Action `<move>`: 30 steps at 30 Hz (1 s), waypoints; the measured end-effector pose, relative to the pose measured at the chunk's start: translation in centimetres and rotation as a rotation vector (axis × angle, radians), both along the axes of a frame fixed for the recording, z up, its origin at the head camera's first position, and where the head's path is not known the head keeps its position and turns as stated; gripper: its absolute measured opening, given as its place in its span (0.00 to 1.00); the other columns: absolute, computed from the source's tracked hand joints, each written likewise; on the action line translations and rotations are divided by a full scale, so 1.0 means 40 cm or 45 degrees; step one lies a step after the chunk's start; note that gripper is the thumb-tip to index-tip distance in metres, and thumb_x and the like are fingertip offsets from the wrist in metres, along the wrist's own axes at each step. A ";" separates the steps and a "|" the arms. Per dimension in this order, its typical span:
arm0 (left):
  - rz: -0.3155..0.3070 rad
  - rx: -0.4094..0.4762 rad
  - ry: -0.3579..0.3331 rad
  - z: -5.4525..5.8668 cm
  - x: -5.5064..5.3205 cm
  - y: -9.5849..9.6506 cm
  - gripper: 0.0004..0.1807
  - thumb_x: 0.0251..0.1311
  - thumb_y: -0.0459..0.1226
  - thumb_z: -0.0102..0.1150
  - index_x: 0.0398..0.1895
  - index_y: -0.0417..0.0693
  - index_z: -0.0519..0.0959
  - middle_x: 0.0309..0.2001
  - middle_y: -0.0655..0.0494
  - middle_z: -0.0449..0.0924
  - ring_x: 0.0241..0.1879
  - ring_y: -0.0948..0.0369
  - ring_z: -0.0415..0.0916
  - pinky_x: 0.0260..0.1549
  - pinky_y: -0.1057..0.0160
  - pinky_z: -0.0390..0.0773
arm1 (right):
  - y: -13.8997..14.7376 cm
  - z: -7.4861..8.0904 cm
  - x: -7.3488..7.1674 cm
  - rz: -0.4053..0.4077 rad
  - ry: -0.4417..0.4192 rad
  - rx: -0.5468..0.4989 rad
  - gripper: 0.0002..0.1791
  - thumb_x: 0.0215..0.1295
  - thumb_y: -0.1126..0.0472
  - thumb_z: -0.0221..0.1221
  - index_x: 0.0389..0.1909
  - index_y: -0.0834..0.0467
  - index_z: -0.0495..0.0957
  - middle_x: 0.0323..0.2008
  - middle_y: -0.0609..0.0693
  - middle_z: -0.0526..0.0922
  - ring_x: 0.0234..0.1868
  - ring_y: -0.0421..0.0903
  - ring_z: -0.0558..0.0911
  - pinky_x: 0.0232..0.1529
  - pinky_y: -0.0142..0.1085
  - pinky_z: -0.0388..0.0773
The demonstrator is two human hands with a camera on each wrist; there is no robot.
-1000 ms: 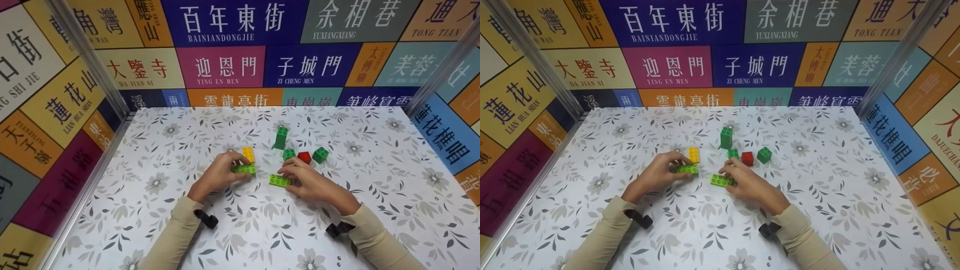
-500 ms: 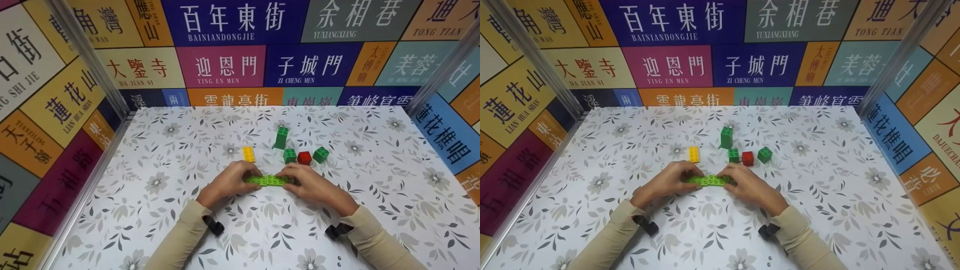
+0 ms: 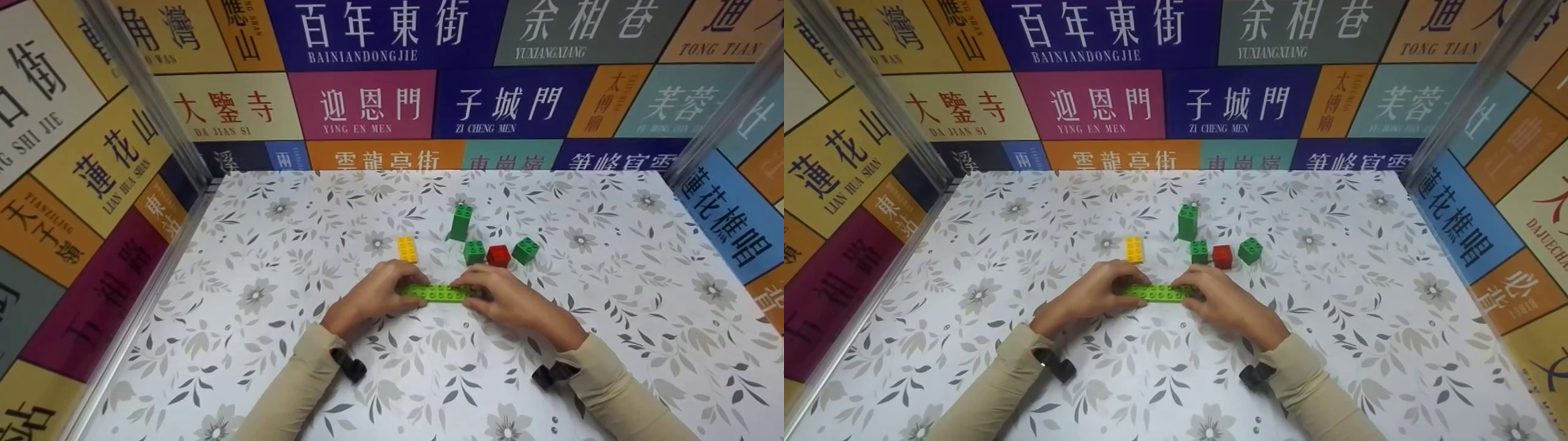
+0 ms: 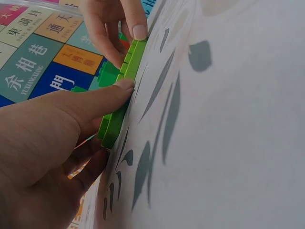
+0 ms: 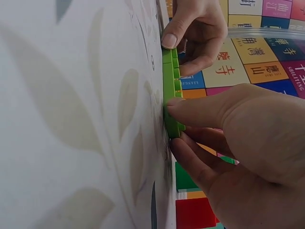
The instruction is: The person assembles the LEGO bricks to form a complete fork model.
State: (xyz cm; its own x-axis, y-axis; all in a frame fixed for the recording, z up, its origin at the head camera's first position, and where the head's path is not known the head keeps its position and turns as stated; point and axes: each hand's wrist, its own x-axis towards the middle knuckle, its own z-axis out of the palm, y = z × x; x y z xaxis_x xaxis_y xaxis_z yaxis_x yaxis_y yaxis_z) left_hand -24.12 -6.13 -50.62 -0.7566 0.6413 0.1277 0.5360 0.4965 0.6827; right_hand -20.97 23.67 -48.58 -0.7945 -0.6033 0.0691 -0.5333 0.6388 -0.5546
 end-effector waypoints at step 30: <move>-0.006 0.023 0.020 -0.008 -0.003 -0.002 0.19 0.62 0.42 0.80 0.55 0.51 0.89 0.51 0.58 0.91 0.49 0.61 0.83 0.56 0.59 0.82 | 0.002 -0.005 -0.007 -0.009 -0.012 -0.019 0.21 0.70 0.60 0.72 0.63 0.51 0.85 0.61 0.47 0.88 0.64 0.50 0.84 0.70 0.54 0.80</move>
State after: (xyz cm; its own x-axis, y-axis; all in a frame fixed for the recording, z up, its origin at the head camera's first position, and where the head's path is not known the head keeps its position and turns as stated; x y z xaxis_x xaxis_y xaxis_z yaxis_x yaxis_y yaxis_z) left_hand -24.24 -6.21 -50.92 -0.7515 0.6422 0.1515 0.5492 0.4815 0.6830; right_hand -21.26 23.77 -48.76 -0.7993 -0.5967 0.0706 -0.5235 0.6338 -0.5694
